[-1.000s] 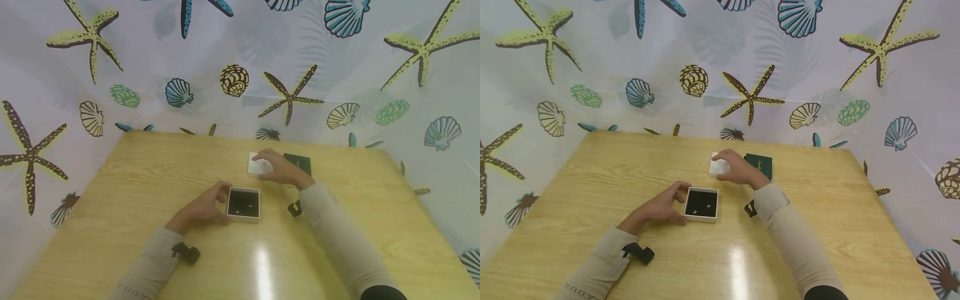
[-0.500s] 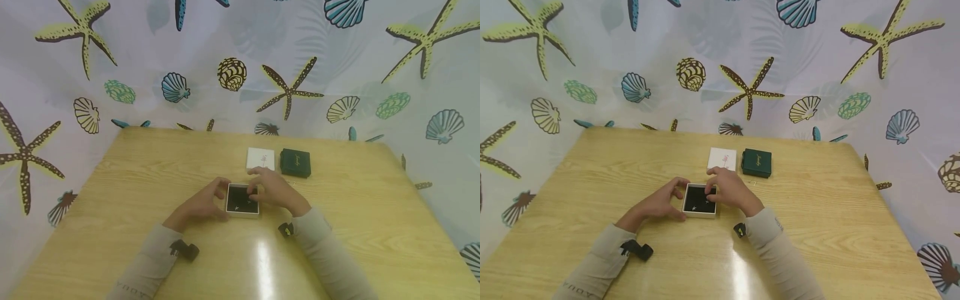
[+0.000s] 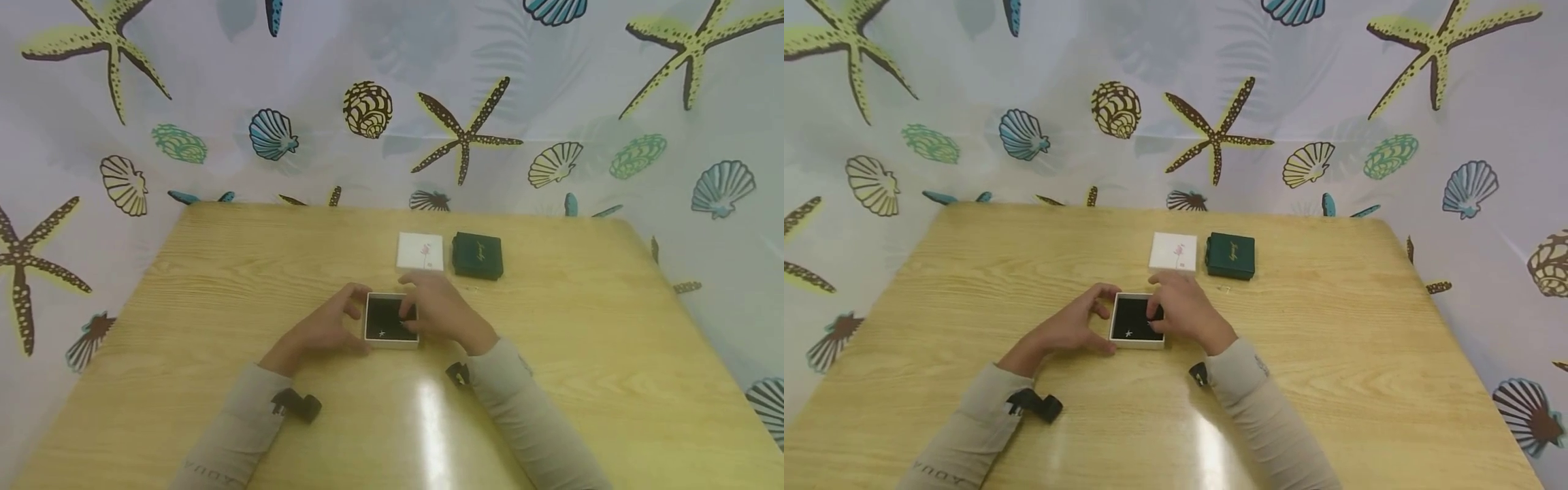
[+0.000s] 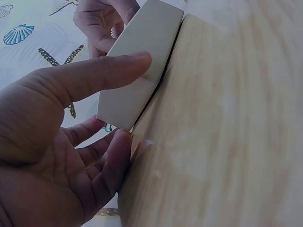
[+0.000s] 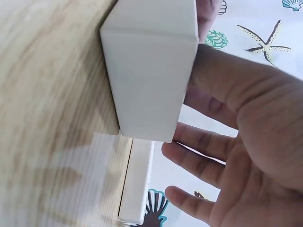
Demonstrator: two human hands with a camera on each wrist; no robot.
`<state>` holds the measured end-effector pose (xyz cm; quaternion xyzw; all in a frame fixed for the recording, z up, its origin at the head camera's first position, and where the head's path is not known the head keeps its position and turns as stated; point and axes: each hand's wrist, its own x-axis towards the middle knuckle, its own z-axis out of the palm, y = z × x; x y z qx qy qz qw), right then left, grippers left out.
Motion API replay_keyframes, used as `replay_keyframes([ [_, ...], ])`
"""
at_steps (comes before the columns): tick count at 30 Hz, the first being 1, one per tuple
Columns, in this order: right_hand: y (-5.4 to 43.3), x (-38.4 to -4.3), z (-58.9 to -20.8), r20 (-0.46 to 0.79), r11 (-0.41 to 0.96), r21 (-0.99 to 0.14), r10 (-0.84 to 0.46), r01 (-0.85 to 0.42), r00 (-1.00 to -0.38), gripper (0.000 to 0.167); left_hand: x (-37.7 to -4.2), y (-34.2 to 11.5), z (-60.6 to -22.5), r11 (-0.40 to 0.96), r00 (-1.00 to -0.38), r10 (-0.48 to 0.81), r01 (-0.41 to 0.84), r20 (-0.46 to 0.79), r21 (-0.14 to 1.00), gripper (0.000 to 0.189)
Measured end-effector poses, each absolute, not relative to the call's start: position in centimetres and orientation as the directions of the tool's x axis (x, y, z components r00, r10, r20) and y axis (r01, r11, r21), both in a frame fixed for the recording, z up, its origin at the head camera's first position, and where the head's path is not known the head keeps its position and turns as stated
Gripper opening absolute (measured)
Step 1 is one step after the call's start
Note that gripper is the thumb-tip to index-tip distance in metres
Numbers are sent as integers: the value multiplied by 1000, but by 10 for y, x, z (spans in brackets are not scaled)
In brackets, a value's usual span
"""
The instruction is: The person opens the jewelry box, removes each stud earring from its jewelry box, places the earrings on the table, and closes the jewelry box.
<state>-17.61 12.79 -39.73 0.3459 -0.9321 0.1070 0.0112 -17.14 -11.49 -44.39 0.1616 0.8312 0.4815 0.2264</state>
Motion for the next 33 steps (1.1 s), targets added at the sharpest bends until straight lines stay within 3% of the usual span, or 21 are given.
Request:
replay_keyframes([
  [9,124,-177,-400,26,787,-227,-583,-573,-812,8,-172,-116,-441,482,-846,489,60,-212,874,96],
  [33,129,-176,-400,52,766,-189,-617,-614,-785,4,-174,-115,-446,479,-845,497,80,-196,874,94],
])
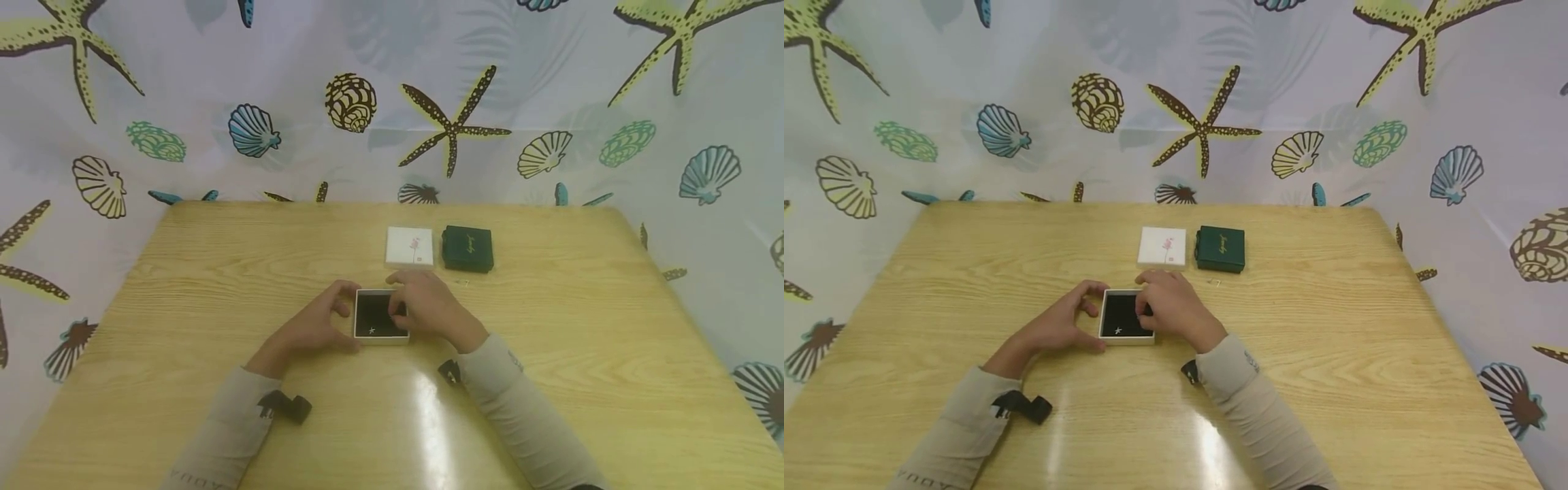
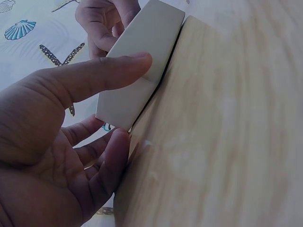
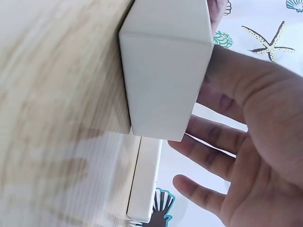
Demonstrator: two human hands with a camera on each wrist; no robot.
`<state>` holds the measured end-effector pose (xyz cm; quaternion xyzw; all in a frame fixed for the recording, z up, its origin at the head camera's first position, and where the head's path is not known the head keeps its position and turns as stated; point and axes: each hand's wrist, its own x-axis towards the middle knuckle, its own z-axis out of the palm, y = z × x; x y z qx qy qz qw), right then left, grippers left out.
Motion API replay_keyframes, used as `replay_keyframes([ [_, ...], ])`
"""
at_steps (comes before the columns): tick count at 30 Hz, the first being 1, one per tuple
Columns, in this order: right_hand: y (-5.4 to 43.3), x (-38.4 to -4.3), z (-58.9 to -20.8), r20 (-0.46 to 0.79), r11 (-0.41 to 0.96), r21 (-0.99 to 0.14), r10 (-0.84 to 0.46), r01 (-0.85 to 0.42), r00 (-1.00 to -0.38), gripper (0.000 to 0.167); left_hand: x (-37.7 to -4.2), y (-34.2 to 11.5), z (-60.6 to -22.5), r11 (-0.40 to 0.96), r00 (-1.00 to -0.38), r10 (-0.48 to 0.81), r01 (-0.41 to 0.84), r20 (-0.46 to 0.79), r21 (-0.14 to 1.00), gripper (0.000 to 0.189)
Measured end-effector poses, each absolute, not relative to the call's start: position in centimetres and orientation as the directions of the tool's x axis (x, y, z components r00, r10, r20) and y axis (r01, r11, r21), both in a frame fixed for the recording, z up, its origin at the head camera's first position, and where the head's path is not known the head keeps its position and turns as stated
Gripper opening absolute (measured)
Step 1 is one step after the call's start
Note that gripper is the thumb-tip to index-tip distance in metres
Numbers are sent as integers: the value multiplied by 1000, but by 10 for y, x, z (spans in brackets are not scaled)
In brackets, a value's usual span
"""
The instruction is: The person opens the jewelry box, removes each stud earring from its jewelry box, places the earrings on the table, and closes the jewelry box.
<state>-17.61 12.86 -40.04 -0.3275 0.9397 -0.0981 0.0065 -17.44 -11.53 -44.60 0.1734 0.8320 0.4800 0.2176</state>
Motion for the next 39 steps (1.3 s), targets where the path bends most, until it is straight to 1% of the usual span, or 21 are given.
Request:
replay_keyframes([
  [9,133,-180,-405,116,726,-159,-659,-669,-743,4,-174,-116,-449,477,-842,505,86,-192,875,96],
  [13,139,-183,-402,123,714,-198,-662,-672,-740,4,-174,-116,-449,483,-844,497,76,-201,873,96],
  [21,157,-186,-395,94,742,-360,-575,-566,-813,5,-174,-116,-448,489,-848,494,85,-195,868,95],
  [28,177,-193,-395,61,749,-420,-539,-512,-840,6,-173,-116,-447,493,-850,488,81,-198,866,96],
  [34,192,-197,-397,4,758,-489,-493,-432,-870,7,-173,-115,-447,495,-853,481,72,-204,866,96],
  [39,201,-201,-401,-37,754,-504,-506,-421,-862,8,-173,-115,-447,495,-853,482,73,-203,866,96],
])
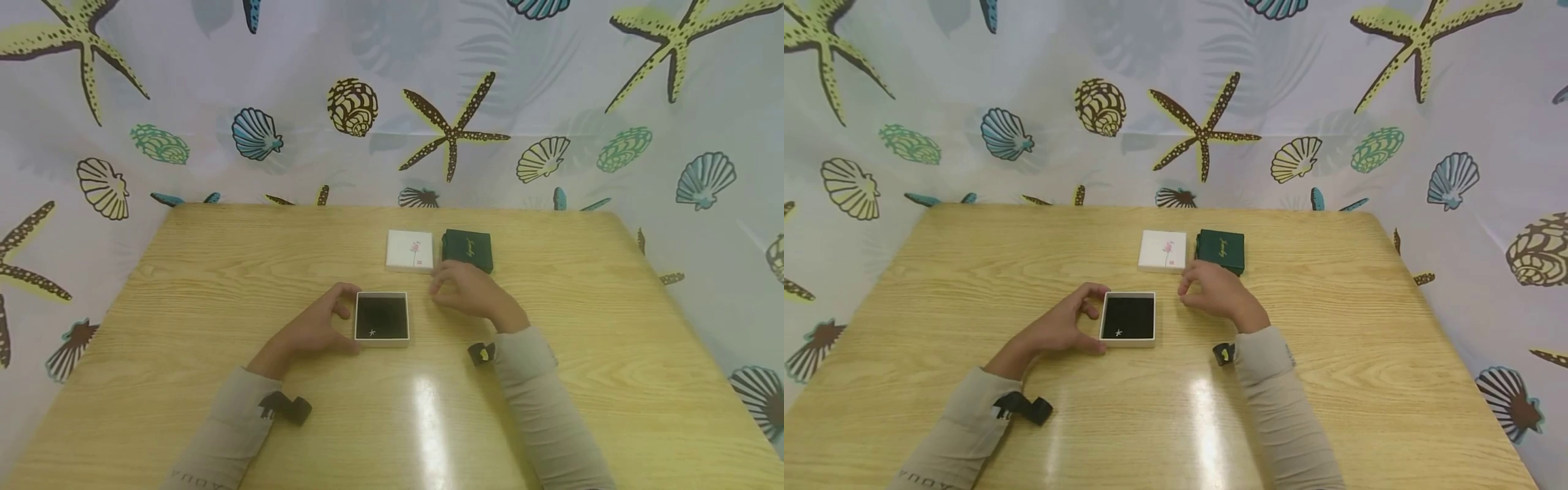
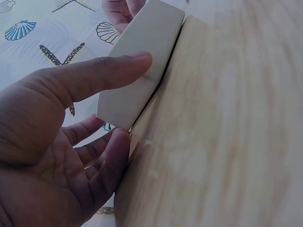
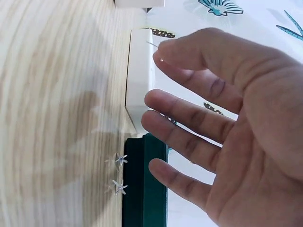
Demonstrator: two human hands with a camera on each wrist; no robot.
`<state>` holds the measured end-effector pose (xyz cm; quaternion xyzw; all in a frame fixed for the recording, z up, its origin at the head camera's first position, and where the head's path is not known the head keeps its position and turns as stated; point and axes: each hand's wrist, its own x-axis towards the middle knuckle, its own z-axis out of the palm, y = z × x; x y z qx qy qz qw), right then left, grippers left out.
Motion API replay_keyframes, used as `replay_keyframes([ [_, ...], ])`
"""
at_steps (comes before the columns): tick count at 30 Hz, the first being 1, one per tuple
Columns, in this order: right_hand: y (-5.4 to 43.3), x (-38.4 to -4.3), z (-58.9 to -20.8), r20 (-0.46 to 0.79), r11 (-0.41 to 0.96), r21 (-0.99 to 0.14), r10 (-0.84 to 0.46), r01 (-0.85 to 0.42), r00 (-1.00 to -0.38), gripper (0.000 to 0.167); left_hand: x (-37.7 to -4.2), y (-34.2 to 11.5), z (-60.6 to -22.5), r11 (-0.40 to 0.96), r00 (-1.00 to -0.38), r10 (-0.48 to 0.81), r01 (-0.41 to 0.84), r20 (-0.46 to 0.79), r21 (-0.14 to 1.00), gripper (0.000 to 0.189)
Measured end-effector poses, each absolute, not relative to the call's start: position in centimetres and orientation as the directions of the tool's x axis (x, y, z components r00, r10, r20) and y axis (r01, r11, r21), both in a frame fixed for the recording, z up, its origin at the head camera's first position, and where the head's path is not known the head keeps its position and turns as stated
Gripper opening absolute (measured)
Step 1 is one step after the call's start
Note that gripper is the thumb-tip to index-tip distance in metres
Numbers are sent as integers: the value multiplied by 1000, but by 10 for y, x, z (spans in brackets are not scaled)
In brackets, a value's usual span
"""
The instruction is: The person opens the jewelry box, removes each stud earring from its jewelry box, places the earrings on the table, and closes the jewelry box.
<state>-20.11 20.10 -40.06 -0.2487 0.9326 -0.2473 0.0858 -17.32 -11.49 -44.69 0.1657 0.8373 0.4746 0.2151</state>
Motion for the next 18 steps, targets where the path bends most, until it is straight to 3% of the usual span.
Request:
replay_keyframes([
  [18,215,-205,-411,-42,747,-532,-493,-399,-869,7,-172,-115,-445,494,-851,483,72,-205,867,95],
])
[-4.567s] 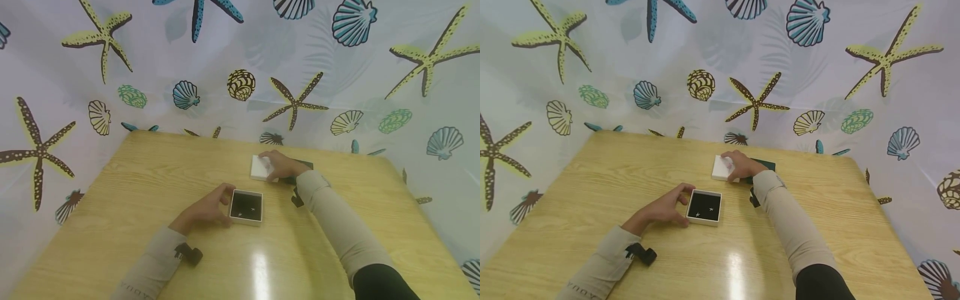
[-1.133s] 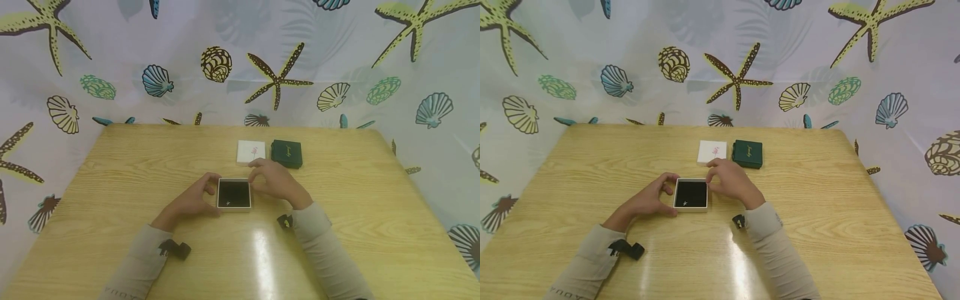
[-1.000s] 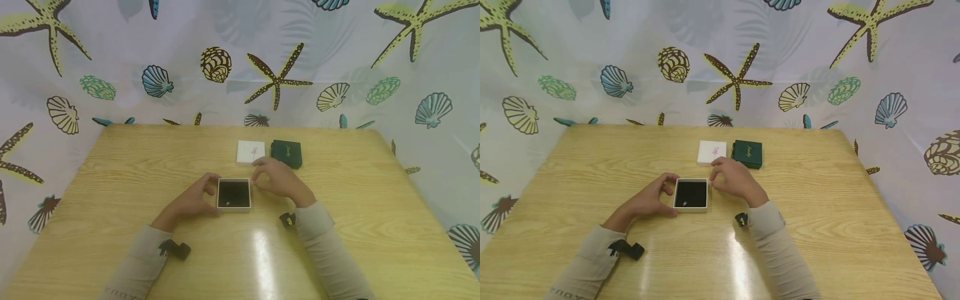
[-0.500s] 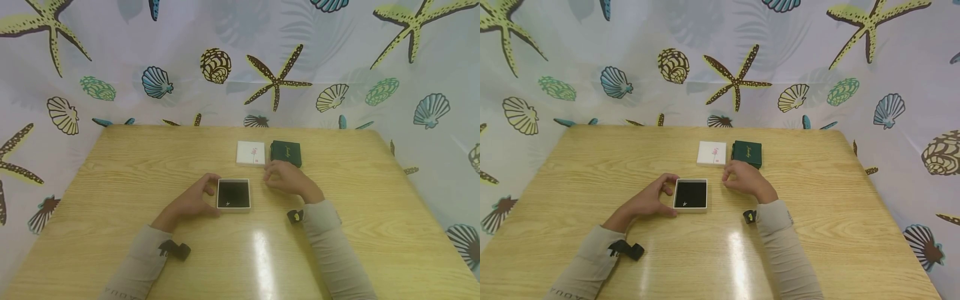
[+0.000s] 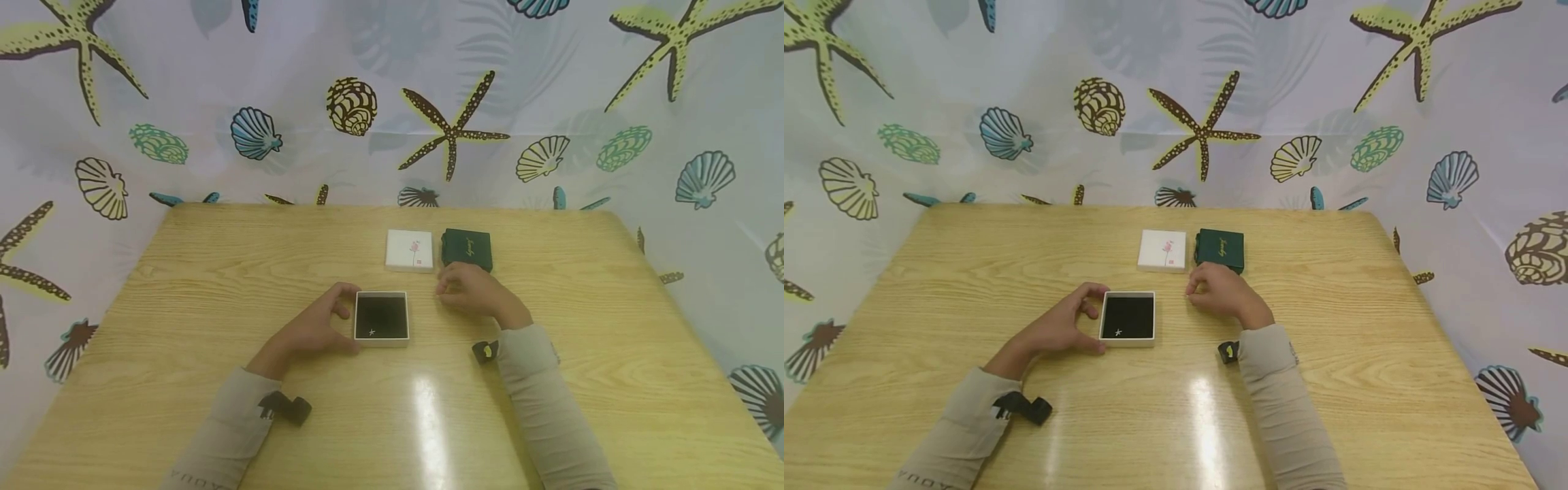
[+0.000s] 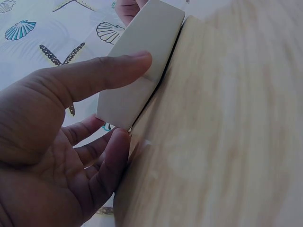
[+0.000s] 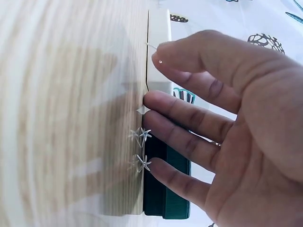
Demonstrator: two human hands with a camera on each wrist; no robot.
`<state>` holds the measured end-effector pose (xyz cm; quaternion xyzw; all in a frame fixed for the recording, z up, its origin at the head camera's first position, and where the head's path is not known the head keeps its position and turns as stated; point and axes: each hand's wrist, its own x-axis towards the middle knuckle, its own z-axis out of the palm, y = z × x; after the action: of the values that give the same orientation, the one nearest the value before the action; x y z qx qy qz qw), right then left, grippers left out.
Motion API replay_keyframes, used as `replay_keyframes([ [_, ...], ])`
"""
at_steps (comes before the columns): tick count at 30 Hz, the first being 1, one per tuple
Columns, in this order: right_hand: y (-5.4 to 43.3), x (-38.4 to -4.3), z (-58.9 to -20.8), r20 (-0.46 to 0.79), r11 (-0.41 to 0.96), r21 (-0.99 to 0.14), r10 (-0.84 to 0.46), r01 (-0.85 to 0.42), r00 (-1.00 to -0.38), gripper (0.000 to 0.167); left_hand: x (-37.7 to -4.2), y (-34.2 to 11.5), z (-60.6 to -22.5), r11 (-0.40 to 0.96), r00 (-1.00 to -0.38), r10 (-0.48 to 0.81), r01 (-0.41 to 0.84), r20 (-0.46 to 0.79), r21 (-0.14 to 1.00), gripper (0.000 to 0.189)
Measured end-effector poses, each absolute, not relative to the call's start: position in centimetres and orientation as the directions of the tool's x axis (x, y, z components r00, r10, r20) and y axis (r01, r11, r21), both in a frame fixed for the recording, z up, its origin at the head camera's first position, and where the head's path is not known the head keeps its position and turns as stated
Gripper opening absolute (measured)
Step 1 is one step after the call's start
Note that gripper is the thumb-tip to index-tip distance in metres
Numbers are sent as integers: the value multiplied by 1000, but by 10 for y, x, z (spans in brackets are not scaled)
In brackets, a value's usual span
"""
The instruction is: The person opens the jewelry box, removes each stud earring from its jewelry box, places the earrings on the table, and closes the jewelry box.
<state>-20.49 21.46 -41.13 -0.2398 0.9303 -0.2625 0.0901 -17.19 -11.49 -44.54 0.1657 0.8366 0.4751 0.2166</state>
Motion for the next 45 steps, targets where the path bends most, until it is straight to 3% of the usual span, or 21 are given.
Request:
replay_keyframes([
  [22,213,-203,-408,-117,868,-369,-398,-332,-910,13,-170,-114,-444,507,-851,477,61,-220,860,94],
  [34,204,-194,-388,-58,845,-396,-413,-359,-909,15,-172,-114,-446,495,-851,481,65,-210,867,95],
  [39,185,-181,-371,18,798,-412,-475,-440,-880,14,-173,-115,-447,493,-852,480,66,-208,868,95],
  [45,154,-172,-371,128,709,-352,-610,-611,-782,6,-173,-114,-447,491,-851,480,59,-213,869,95],
])
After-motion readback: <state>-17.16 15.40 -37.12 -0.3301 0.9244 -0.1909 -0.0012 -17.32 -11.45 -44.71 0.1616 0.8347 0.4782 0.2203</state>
